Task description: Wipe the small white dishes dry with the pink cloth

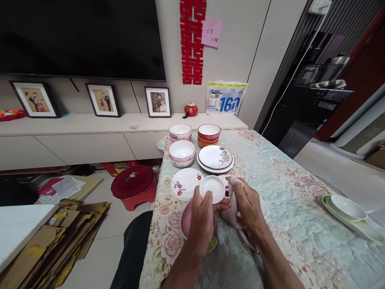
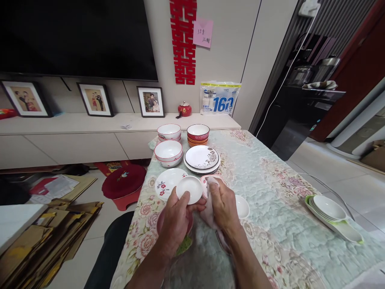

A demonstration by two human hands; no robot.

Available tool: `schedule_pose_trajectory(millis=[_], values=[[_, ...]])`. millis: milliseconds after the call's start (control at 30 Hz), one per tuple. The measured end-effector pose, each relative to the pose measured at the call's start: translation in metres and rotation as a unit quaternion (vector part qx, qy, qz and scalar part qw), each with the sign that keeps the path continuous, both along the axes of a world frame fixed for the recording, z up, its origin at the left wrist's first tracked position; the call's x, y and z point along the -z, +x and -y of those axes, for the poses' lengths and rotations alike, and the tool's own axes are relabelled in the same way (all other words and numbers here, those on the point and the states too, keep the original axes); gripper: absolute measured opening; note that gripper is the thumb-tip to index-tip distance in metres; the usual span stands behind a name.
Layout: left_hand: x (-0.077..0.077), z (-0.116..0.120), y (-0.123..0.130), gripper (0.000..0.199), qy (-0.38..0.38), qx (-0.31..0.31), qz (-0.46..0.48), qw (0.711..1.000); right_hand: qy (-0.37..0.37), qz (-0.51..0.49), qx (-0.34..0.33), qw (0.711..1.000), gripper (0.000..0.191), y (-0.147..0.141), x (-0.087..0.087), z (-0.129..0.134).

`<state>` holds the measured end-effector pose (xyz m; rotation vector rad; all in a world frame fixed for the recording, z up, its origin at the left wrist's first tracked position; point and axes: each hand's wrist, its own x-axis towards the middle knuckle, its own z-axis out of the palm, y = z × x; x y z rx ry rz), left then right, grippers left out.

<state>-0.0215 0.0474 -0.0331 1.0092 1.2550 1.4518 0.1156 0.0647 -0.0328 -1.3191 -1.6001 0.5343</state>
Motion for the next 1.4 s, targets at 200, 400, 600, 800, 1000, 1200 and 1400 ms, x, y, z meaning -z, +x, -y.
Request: schedule_pose_trajectory(millis=[200,400,600,800,1000,1200,1400], values=[[-0.010,-0.001,0.002,0.059,-0.091,0.053,0.247,0.963,-0.026,-0.134,-0.045,0.990,0.044,0.008,-0.002,0.001],[-0.016,0.000,0.002,0.051,-0.047,0.105,0.230,0.966,0.030,-0.020,-0.013,0.999,0.024,-0.001,0.002,-0.001],[-0.008,0.001,0.001,0.049,-0.035,0.180,0.252,0.950,0.067,0.065,0.043,0.995,0.013,-0.008,0.010,-0.002],[-0.003,0.003,0.003,0.059,-0.055,0.218,0.268,0.937,0.065,0.034,0.024,0.997,0.015,-0.006,0.007,0.000],[-0.002,-0.001,-0.001,0.062,-0.043,0.186,0.287,0.939,0.030,0.023,-0.182,0.983,0.013,0.002,-0.004,0.000],[-0.006,0.002,0.001,0.049,-0.046,0.195,0.267,0.943,0.153,0.065,-0.086,0.982,0.009,-0.002,0.000,0.001],[-0.003,0.007,0.009,0.044,-0.038,0.195,0.263,0.944,0.206,0.096,0.039,0.973,0.007,-0.001,0.005,0.000]])
